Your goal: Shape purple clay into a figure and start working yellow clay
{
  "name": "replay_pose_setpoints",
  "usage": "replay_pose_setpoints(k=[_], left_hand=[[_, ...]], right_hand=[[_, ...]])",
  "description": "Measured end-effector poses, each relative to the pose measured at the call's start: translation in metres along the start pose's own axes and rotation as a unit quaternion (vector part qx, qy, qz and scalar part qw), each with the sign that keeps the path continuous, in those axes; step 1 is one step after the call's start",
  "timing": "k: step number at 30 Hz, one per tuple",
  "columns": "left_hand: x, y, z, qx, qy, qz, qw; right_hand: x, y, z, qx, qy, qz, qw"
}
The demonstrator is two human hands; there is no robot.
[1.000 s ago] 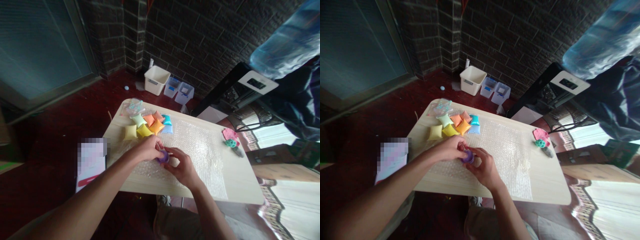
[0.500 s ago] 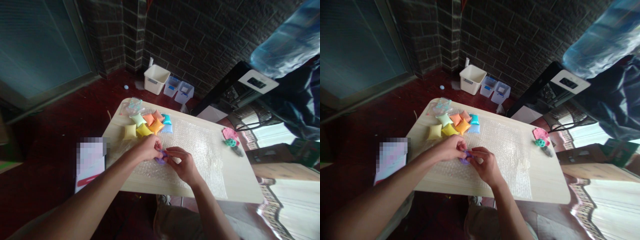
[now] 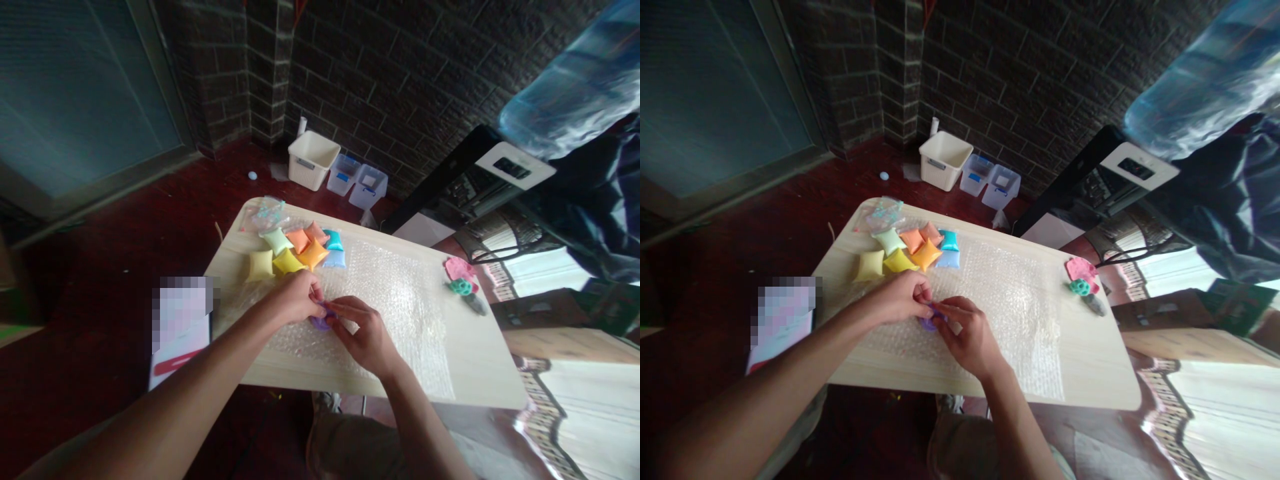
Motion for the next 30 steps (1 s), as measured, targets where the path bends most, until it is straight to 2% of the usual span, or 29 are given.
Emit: replay_pose_setpoints(k=[7,20,25,30], left_hand=[[0.000,0.004,-0.003,0.016,-0.046,-0.009,0.999],[-0.004,0.005,-0.011,0.020,-0.065,-0.002,0.998],[-0.008,0.009,-0.019,0.018,-0.074,0.009,0.997],[-0.004,0.009,-0.015,0.003,-0.047,0.018,0.999]], right_hand=[[0.002,0.001,0.008,-0.023,0.031,0.013,0.999],[0.001,0.000,0.002,-0.004,0.006,0.013,1.000],[-0.001,0.002,-0.006,0.034,-0.026,-0.011,0.999],[0.003,0.003,-0.015,0.075,-0.061,-0.021,0.995]])
Point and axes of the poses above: each hand's wrist, its own y-axis away from the middle knuckle, its own x-axis out of the palm, z = x × y, the point moved 5 cm from there along -y, towards the middle knuckle, and after that the axes turned 6 degrees about x, right-handed, at the moved point
